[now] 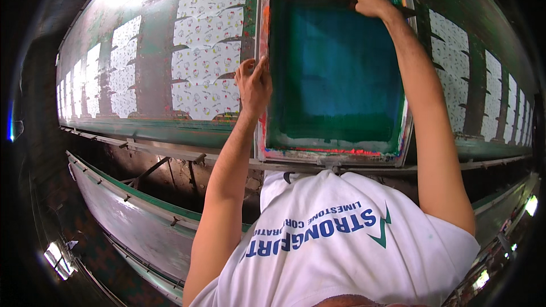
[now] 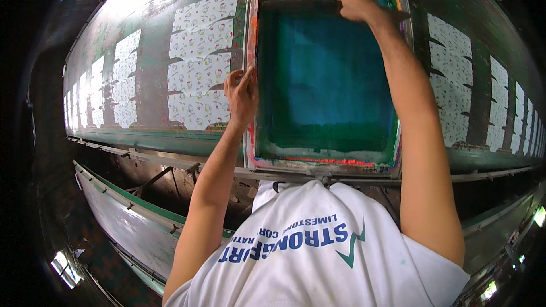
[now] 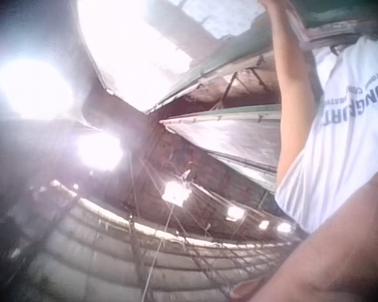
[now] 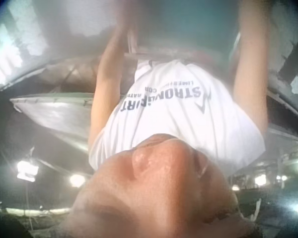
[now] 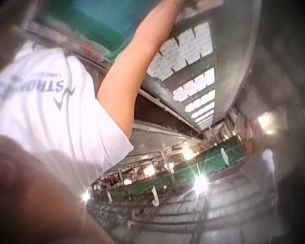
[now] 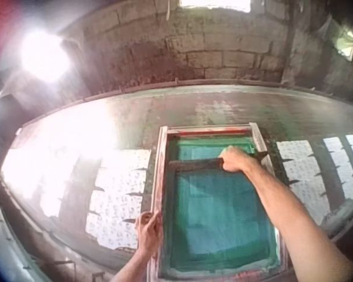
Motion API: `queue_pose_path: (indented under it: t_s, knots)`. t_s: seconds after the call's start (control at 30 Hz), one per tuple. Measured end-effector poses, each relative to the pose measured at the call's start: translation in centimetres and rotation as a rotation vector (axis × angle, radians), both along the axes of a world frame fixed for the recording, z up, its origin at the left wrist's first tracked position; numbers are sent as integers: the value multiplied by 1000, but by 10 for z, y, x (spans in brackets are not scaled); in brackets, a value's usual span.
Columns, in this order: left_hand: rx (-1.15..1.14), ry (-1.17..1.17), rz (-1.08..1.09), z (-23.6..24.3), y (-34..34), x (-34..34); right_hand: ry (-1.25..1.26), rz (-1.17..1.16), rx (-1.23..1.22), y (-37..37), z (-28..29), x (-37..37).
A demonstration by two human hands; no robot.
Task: The person repeatedly pulls a squeegee across a green screen-printing frame to spread ink over the mesh. The person holds the frame steady with one hand while using the squeegee with the other, repeating the motion across the same area.
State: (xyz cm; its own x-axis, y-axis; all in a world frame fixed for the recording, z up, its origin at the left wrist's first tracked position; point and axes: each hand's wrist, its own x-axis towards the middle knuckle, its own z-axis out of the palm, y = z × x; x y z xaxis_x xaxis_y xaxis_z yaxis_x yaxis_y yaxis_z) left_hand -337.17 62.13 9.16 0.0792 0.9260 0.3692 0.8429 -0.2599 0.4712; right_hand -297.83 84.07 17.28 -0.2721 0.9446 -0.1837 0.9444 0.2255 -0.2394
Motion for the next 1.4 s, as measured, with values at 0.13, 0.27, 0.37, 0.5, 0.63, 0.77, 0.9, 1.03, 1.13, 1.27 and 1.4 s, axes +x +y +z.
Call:
queue_pose_path:
  t_s: [0.13, 0.27, 0.37, 0.5, 0.63, 0.77, 0.9, 1.03, 1.13, 1.27, 1.4]
  knots:
    - [-53, -47, -14, -3, -1, -3, -32, -3, -73, -109, 9, -23]
    - [-46, -85, -19, -8, -2, -6, 75, -49, -50, -232, 13, -48]
    - [-20, -122, -22, -12, -2, -7, 62, -108, -61, -317, 15, -69]
    - [-26, -143, -21, -18, 0, -9, 92, -155, 11, -393, 13, -91]
    - [-41, -153, -10, -24, 1, -9, 69, -156, 124, -417, 10, -98]
    - [-37, -103, -1, -29, 3, -8, 63, -162, 51, -407, 18, -94]
    - [-63, -50, 17, -33, 4, -8, 34, -194, -40, -410, 30, -92]
    - [-54, -52, 11, -32, 1, -8, 36, -155, 30, -441, 23, -98]
    - [-72, -33, 19, -29, -1, -9, 54, -113, 117, -463, 11, -97]
    - [-73, -39, -8, -26, -1, -10, 17, -24, 3, -477, 5, -93]
    - [-71, -30, -20, -26, -1, -11, -153, 168, -112, -483, 17, -85]
